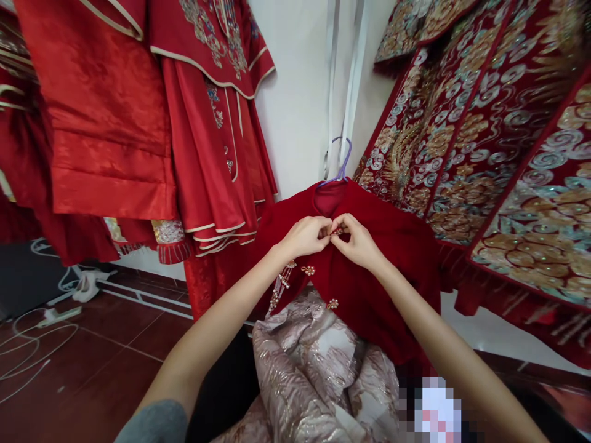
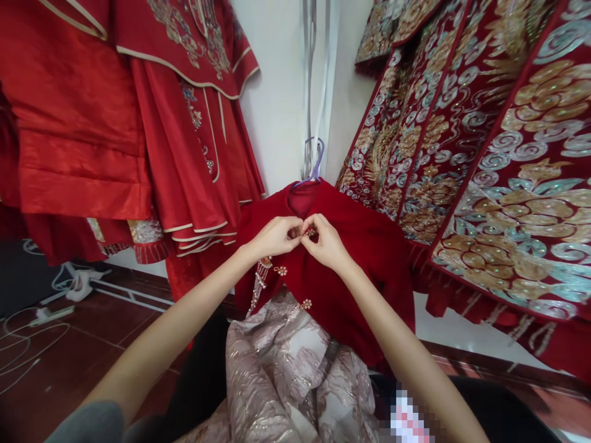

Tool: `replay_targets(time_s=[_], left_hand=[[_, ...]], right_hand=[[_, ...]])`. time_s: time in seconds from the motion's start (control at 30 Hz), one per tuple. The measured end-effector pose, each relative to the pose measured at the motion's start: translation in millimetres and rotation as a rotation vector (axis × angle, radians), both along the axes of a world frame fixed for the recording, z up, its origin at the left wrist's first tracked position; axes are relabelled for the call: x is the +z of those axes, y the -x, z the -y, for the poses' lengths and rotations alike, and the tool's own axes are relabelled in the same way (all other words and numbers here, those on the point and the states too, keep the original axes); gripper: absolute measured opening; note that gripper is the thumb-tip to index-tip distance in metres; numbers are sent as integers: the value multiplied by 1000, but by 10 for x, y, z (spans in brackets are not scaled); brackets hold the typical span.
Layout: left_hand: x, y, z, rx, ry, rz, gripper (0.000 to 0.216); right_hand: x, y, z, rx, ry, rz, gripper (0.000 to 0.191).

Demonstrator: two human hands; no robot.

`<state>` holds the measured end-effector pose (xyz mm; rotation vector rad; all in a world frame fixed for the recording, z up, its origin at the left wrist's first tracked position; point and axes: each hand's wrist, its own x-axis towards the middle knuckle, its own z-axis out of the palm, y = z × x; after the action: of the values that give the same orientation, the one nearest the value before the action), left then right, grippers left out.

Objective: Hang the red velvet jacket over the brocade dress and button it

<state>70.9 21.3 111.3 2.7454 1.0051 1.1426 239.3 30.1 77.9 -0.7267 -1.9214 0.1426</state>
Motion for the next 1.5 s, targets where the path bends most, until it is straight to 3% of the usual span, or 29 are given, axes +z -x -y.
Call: replay_targets(time_s=[0.1,0.23,0.3,0.37,0.47,0.57,0.67,0.77,0.9,1.03,1.2,1.4,1.5], left_hand=[[-109,-57,23,70,118,66,10],[-493,-136,142,-109,490,406,30],[-719,-153,214,-193,580,696,39],[-882,-129,270,-294,748,830,45],[-968,-32,315,-402,1010,848,55],[-974,45,333,-418,1138,800,60],[-991,65,339,-321,1112,837,55],[-985,101,343,-227,1069,927,50],[-922,218,359,-289,1128,968,43],[-880,268,390,-214,1106,992,34],[-851,215,396,-26,970,923,25],[-919,310,278,208,515,1111,23],[-992,387,221,283,550,1094,21]], right_hand=[[62,-36,3,-10,141,-39,14],[46,-78,310,80,384,-182,29],[-86,-54,494,105,416,-356,31],[-281,-3,603,49,414,-520,32],[-568,58,583,15,468,-507,32],[-723,53,470,-49,491,-425,32],[-718,13,457,-87,501,-419,32],[-605,-2,583,0,570,-442,34],[-493,105,742,151,629,-367,35],[-540,320,712,57,614,-316,47],[-596,407,639,61,631,-342,47],[-649,274,636,-41,681,-226,39],[-670,262,639,-29,704,-211,43]])
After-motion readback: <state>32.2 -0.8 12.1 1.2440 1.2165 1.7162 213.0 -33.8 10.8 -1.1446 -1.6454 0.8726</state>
